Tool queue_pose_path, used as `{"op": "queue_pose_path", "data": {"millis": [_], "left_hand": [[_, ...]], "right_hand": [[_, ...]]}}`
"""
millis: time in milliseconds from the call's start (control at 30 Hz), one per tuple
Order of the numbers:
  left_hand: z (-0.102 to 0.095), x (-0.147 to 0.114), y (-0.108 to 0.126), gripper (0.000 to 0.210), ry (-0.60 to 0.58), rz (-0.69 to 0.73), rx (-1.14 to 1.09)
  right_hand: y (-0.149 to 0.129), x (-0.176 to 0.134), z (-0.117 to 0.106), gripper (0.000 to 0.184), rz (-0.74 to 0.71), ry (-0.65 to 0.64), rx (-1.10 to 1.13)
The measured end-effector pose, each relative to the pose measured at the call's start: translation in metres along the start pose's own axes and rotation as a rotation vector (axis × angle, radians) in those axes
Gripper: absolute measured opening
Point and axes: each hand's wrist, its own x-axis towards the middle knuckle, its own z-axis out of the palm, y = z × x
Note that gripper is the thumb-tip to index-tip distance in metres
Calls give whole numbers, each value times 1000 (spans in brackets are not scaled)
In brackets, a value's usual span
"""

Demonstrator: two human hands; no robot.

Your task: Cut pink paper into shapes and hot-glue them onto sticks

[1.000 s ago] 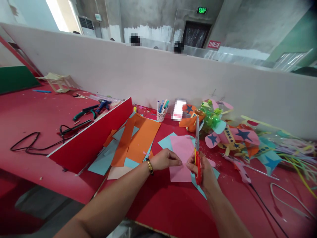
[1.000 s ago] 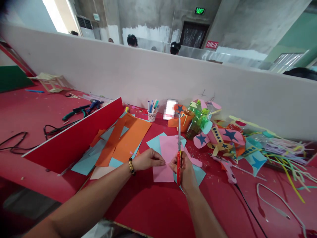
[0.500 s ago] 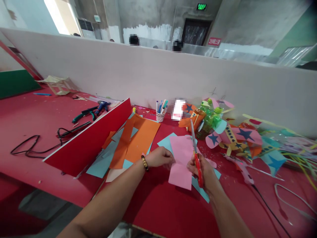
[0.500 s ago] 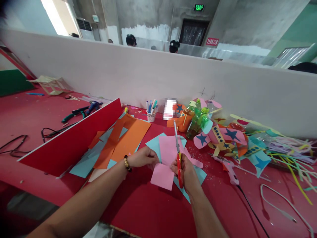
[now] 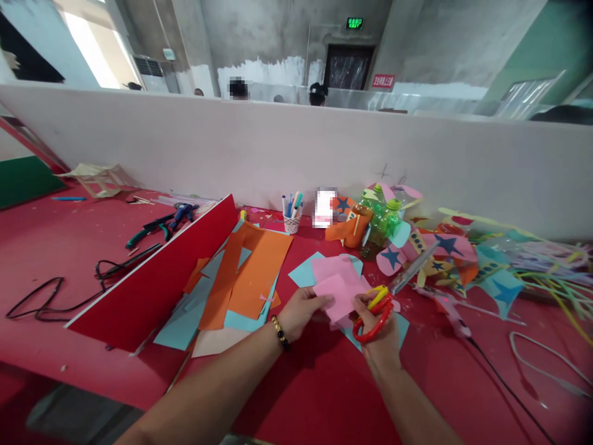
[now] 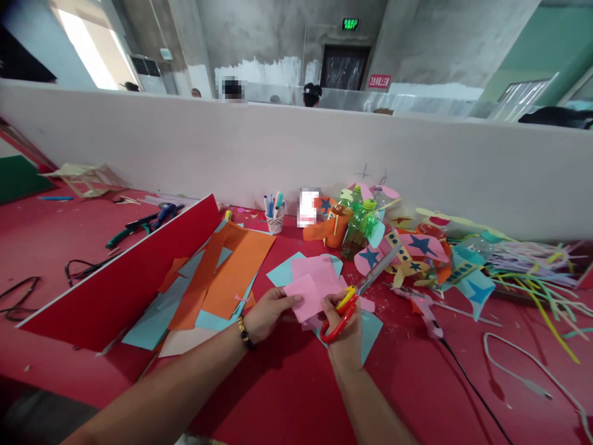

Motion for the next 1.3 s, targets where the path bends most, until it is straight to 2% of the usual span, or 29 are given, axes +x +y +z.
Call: {"op": "queue_pose_path", "data": {"millis": [67, 200, 333, 433, 533, 667, 800, 933, 1000, 1133, 1300], "left_hand": [[-2, 2, 0, 39, 63, 18, -22], [-3, 2, 2, 45, 39, 26, -18], [-4, 2, 6, 42, 95, 32, 65], [-8, 1, 10, 41, 23, -18, 137], [-11, 0, 12, 40, -66, -71, 184], [-14, 1, 13, 34, -22, -40, 172], [-20, 3, 20, 31, 75, 20, -22], [-24, 1, 28, 29, 106, 21, -180], [-24, 0, 31, 27, 107, 19, -217], [-24, -1, 33, 27, 107, 27, -240], [-23, 0, 33, 32, 88, 31, -194]], "right_hand": [[2, 0, 1, 28, -4, 9, 3], [5, 1, 2, 31, -13, 32, 17], [2, 0, 4, 31, 40, 34, 12], [-1, -1, 5, 29, 84, -1, 7], [-4, 0, 3, 29, 31, -49, -20], [-11, -1, 0, 25, 60, -119, 84], [-29, -22, -7, 27, 175, -309, 277], [-37, -67, -20, 43, 379, -498, 351], [-35, -89, -27, 50, 489, -533, 343], [-27, -113, -33, 58, 593, -527, 275], [-24, -103, -29, 49, 504, -442, 260]]}}
